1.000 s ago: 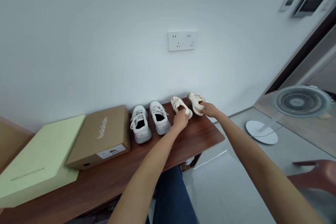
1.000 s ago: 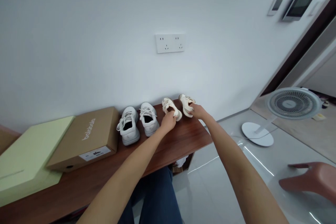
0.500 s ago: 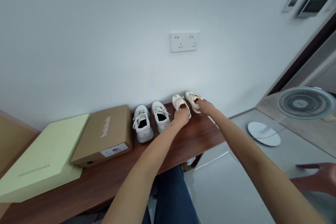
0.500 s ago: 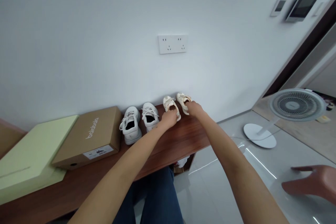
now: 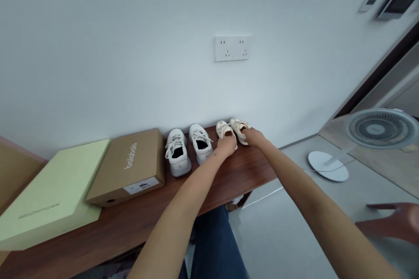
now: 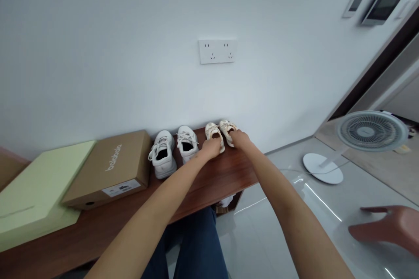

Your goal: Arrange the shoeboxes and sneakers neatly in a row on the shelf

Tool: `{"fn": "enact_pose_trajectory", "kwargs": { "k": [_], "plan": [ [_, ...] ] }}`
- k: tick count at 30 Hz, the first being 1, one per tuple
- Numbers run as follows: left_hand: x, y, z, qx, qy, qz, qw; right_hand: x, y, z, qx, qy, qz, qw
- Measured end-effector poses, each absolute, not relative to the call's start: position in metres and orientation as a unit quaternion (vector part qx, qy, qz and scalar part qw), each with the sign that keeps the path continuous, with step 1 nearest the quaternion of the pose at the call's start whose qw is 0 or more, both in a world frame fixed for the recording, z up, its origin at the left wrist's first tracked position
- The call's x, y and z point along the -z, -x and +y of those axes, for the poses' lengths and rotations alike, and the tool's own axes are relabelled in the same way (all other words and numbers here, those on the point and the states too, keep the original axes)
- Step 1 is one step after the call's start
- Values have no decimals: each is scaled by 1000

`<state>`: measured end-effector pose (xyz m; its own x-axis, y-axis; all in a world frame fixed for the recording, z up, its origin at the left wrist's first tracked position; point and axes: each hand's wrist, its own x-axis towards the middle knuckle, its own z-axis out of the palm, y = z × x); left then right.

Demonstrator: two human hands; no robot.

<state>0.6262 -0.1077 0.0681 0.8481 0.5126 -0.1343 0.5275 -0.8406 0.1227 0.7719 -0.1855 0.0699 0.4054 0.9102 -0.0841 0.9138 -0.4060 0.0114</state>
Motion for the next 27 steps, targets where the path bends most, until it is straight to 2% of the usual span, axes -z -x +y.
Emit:
{"fn": "enact_pose_trajectory", "kwargs": {
  "k": [7,14,23,27],
  "plan": [
    [-67,-634,-108,28,-957,277,76,-68,-767,-188,25,-837,547,16],
    [-76,-631,-114,-16,-959,275,64,-96,-766,-188,-8,-837,548,-15],
    [-131,-585,-122,-184,-938,274,109,-142,-757,-211,-80,-794,582,-158],
    [-132,-531,-127,-256,-921,256,142,-143,-739,-222,-86,-773,600,-189]
  ]
}}
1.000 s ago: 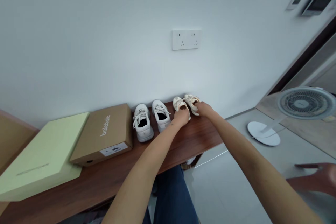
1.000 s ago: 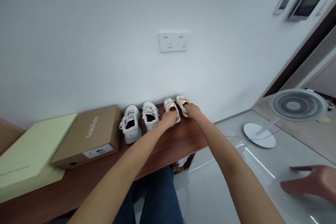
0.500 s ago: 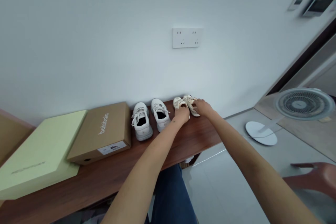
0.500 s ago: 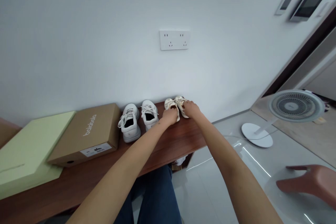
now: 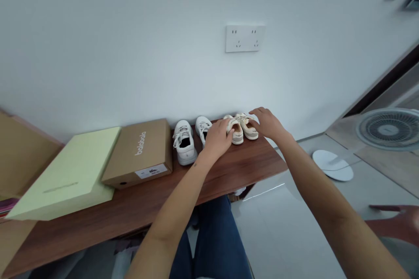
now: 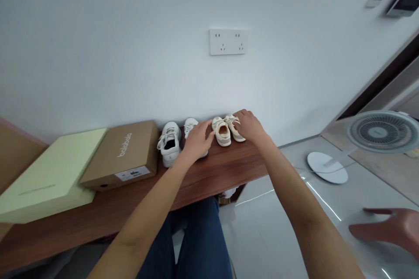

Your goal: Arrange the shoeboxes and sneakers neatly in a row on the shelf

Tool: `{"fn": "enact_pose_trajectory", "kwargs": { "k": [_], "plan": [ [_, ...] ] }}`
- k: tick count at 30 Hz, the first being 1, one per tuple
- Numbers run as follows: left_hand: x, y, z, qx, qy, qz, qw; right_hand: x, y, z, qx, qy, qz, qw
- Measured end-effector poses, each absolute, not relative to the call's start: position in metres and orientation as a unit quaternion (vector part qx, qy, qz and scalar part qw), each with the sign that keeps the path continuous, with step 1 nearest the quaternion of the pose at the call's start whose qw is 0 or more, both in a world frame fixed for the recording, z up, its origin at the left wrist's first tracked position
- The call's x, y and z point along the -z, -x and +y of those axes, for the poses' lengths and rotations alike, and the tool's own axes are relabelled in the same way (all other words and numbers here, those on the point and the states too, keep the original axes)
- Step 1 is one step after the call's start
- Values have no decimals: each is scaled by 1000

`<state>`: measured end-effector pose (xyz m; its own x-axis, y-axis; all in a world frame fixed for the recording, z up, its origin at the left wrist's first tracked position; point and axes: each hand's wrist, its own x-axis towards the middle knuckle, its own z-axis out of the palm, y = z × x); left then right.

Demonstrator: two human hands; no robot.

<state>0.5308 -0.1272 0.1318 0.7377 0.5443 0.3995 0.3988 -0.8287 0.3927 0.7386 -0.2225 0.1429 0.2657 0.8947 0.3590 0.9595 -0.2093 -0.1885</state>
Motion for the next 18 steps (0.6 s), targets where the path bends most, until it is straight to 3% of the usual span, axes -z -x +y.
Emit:
{"fn": "enact_pose_trajectory", "kwargs": {
  "k": [11,18],
  "plan": [
    [-72,-369,-172,-340,-856,316,229,-97,-646,-253,46,720,-653,231],
    [-10,-264,-228,-354,-789,383,324,-25,-538,-303,12,666,-662,344]
  ]
}}
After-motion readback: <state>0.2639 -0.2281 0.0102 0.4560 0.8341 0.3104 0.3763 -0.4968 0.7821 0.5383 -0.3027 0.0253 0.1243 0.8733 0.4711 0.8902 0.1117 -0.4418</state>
